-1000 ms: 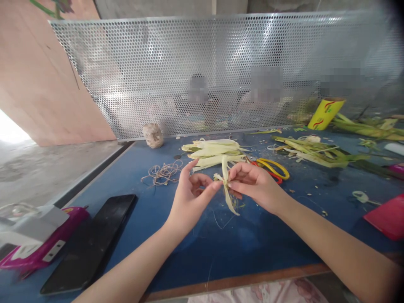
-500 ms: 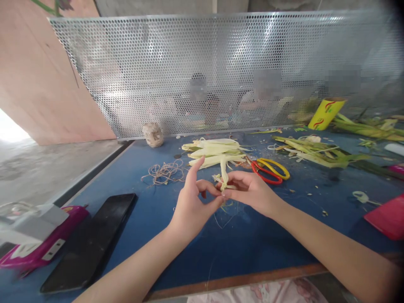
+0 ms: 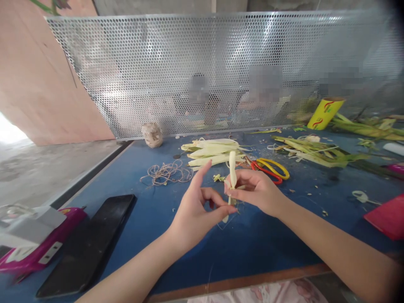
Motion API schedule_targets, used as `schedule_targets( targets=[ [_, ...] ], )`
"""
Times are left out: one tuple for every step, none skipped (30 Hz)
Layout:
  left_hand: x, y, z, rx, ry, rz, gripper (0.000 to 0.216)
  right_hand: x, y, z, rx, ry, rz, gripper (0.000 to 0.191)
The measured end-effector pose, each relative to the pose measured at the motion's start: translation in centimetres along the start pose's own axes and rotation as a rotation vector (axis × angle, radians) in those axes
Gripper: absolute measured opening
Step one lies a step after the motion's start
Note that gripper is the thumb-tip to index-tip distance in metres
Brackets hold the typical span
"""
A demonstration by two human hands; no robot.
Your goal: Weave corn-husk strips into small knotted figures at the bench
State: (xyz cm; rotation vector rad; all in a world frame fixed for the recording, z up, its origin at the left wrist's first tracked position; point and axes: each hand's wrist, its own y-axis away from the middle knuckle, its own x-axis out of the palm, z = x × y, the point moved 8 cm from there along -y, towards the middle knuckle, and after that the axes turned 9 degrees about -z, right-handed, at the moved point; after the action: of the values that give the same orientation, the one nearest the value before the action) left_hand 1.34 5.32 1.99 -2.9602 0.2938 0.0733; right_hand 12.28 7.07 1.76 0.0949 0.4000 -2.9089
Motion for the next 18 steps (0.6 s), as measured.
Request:
schedule_targets(
  targets=[
    [0.2,0.2,0.1,-0.024,0.016,0.021,0.090,-0.1,-0.1,-0.2,0.010,-0.004,0.005,0.011],
    [0.2,0.3,0.2,-0.040,0.033,0.027,0.089,-0.2,-0.2,-0.3,0.015,-0.002,0.003,0.012],
    [0.2,0.3,0.2,-0.039,0.047,0.027,0.088,-0.3,-0.3,-0.4,0.020,0.003,0.000,0.013],
    [0.2,0.3,0.2,-0.032,0.058,0.025,0.087,-0.4,-0.4,-0.5,0.026,0.006,-0.001,0.014],
    [0.1,0.2,0.1,-0.017,0.069,0.021,0.085,-0.5,-0.4,-0.6,0.038,0.012,0.008,0.015],
    [0.0,0.1,0.0,0.000,0.087,0.015,0.081,-0.4,-0.4,-0.8,0.057,0.021,0.028,0.016],
    [-0.2,-0.1,-0.1,0.012,0.112,-0.001,0.077,-0.1,-0.3,-0.9,0.078,0.030,0.061,0.017],
    [-0.5,-0.3,-0.1,0.017,0.142,-0.030,0.072,0.2,-0.1,-1.0,0.097,0.040,0.103,0.019],
    [-0.8,-0.5,-0.1,0.014,0.180,-0.068,0.066,0.6,0.2,-1.0,0.105,0.049,0.148,0.019],
    [-1.2,-0.7,0.0,0.003,0.216,-0.114,0.062,1.1,0.4,-0.8,0.105,0.059,0.189,0.019],
    [-1.4,-0.8,0.1,-0.011,0.247,-0.134,0.062,1.5,0.7,-0.6,0.098,0.071,0.224,0.018],
    [-1.4,-1.0,0.2,-0.027,0.270,-0.139,0.064,1.8,0.9,-0.4,0.088,0.083,0.251,0.017],
    [-1.3,-1.1,0.3,-0.041,0.283,-0.129,0.069,2.1,1.1,-0.2,0.078,0.096,0.268,0.016],
    [-1.2,-1.1,0.4,-0.048,0.292,-0.118,0.073,2.3,1.3,-0.1,0.068,0.107,0.277,0.017],
    [-1.2,-1.1,0.4,-0.051,0.295,-0.113,0.075,2.4,1.3,0.0,0.057,0.118,0.278,0.019],
    [-1.2,-1.2,0.4,-0.051,0.295,-0.119,0.076,2.3,1.3,0.0,0.050,0.132,0.272,0.022],
    [-1.4,-1.2,0.3,-0.049,0.294,-0.133,0.074,2.3,1.2,-0.2,0.049,0.153,0.264,0.025],
    [-1.5,-1.1,0.3,-0.049,0.294,-0.147,0.073,2.2,1.0,-0.4,0.052,0.176,0.255,0.028]
  ],
)
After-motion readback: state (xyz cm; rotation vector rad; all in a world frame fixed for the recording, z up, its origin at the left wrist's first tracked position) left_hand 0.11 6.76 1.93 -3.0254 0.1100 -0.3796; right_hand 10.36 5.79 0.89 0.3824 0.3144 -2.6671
